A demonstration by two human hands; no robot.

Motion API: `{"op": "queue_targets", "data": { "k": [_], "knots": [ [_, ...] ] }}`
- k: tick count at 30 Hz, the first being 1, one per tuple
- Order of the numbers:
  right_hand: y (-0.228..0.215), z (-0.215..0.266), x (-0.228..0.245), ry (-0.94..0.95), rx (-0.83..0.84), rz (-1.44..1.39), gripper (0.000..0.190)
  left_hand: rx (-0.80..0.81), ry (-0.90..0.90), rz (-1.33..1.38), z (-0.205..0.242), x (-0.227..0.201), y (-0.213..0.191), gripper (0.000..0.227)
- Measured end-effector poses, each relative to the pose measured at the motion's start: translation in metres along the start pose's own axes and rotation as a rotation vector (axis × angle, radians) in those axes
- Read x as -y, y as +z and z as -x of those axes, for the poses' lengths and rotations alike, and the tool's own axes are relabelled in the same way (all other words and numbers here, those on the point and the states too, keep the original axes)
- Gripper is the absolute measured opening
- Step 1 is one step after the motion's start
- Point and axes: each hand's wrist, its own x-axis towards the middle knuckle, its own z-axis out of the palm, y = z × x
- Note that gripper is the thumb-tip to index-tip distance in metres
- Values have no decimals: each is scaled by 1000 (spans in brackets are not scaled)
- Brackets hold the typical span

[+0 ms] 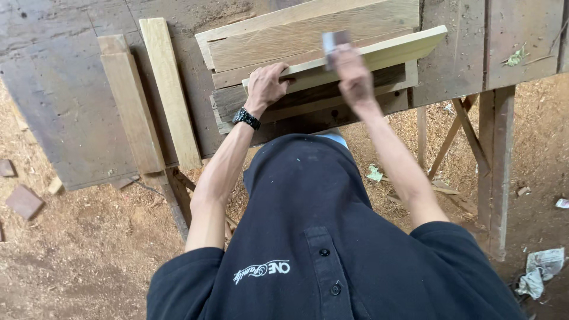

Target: The person sands a thin wooden strip and several larger wooden boards on a workbench by hand using a piece of sandpaper.

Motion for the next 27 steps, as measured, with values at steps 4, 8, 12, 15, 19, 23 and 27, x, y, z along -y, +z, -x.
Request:
{"op": "queue_targets", "data": {
  "k": [4, 8, 12, 15, 19, 23, 27],
  "knots": [
    [-107, 5, -22, 364, -260, 453, 45, -11, -1, -14, 3, -2, 1, 30],
    [-54, -4, 7, 396, -649, -662, 43, -28, 11, -34, 6, 3, 6, 32],
    [69, 0, 78, 74, -217, -444, 31, 33, -12, -69, 0, 12, 12, 29],
    [71, -8, 85, -10, 0, 249, 49, 98, -33, -119, -2, 13, 10, 29],
    [-39, 2, 49, 145, -95, -143, 47, 13, -21, -53, -4, 2, 3, 30],
    [-111, -13, 15, 483, -406, 156, 48, 10, -25, -69, 1, -4, 1, 31],
    [-43, -6, 31, 462, -490, -359, 50, -19, 1, -80, 0, -7, 0, 31]
  ]
}}
